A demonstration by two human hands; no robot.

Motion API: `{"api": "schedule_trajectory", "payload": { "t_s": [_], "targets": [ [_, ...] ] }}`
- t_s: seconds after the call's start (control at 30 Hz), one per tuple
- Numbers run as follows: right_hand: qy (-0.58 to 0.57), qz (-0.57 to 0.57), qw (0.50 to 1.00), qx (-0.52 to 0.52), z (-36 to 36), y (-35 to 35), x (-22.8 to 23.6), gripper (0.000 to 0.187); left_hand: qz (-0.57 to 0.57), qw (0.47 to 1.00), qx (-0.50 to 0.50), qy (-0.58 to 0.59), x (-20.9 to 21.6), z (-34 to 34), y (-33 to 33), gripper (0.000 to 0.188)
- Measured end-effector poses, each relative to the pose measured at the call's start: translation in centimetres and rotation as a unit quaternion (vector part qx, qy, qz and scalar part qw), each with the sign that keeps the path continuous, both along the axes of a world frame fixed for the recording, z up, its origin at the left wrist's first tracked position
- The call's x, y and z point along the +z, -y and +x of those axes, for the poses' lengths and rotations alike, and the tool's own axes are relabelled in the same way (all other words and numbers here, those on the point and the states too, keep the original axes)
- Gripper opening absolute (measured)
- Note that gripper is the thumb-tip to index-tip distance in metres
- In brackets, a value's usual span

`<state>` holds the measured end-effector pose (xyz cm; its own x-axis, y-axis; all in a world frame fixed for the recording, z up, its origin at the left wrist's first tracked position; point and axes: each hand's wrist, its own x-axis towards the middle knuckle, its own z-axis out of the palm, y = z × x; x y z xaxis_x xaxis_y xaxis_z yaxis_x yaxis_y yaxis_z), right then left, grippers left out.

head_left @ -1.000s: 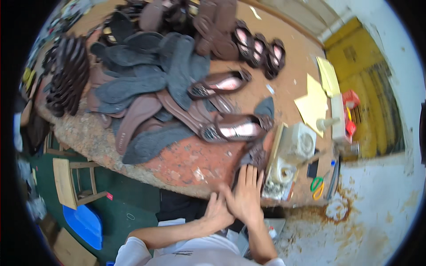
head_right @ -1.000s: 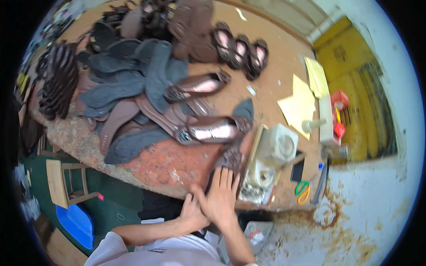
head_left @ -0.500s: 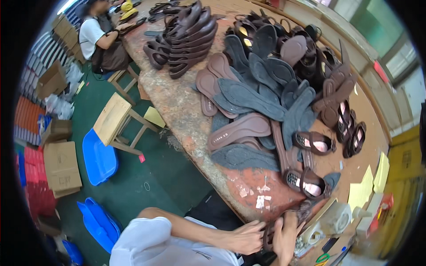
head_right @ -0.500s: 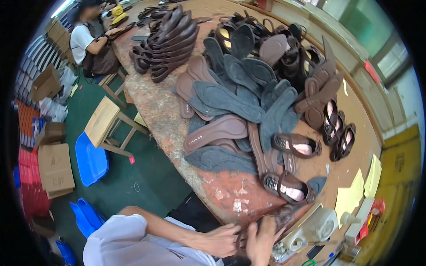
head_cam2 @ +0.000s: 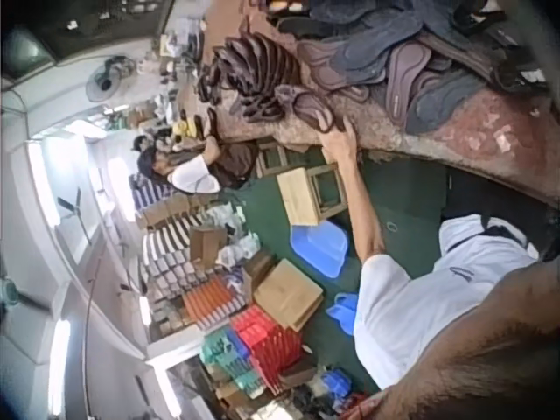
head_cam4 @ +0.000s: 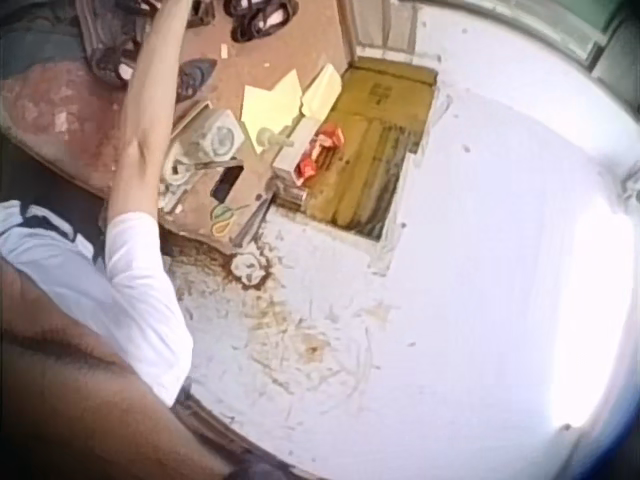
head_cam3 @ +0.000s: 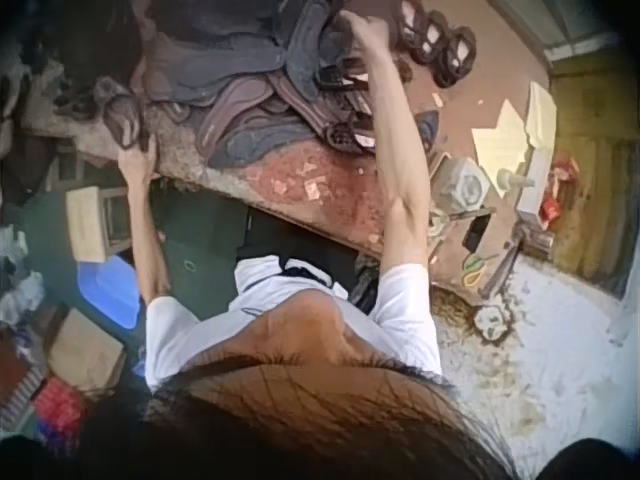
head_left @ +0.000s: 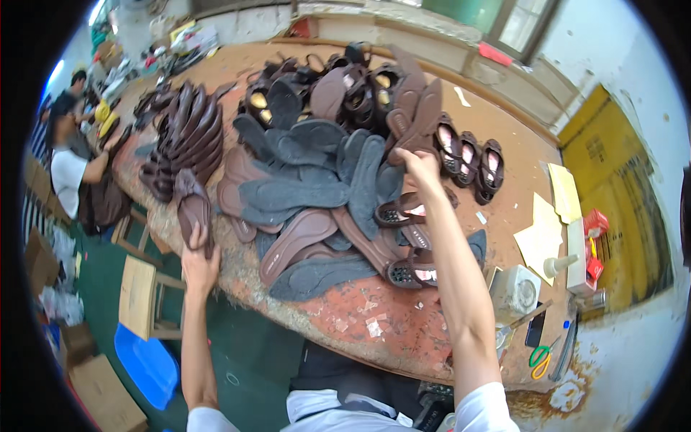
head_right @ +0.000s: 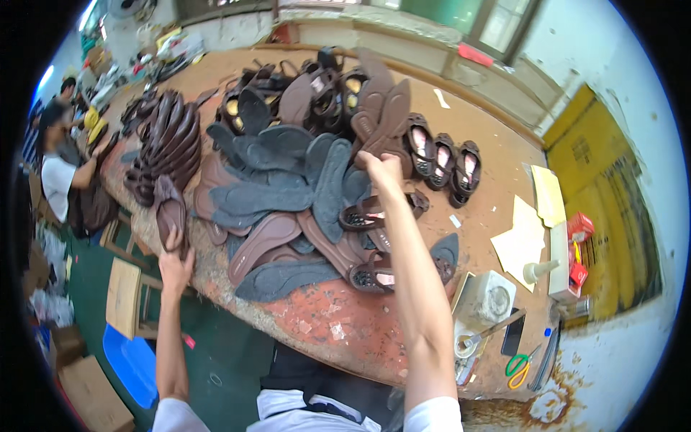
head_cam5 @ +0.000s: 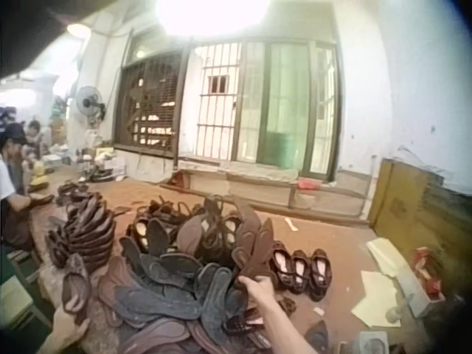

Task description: The person assembles sandals by hand at a workbench. They pick up a sandal sole and a fabric insole, align them, and press the insole firmly into the sole. The person repeats this process for multiple pairs, stacking the finished sandals on the table.

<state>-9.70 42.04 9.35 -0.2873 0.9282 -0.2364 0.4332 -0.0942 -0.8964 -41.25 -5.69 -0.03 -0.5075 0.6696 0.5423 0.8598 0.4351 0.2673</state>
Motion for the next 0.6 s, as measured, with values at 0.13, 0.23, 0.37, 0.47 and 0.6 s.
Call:
{"api": "schedule_trajectory", "payload": {
  "t_s": [0.13,0.23,0.37,0.47,0.6],
  "targets": [
    [0.06,0.114,0.965,-0.228,-0.7,-6.5,-6.0,0.083,-0.178,0.978,-0.021,0.108,0.3,4.5,-1.1,0.059],
    [-0.019,0.148,0.981,-0.12,-2.9,0.6,-1.7,0.058,-0.169,0.979,0.093,0.064,7.1,11.1,3.5,0.055],
    [-0.032,0.232,0.969,-0.082,2.2,0.5,-1.3,0.035,0.029,0.981,-0.105,0.159,10.4,20.5,-3.5,0.048],
    [0.002,0.345,0.934,-0.096,5.0,1.1,0.0,0.033,0.095,0.926,-0.32,0.176,9.8,25.3,-11.6,0.047],
    [-0.1,0.306,0.944,-0.076,7.7,0.3,3.9,0.038,0.157,0.886,-0.383,0.208,8.3,27.2,-25.7,0.036]
  ]
}}
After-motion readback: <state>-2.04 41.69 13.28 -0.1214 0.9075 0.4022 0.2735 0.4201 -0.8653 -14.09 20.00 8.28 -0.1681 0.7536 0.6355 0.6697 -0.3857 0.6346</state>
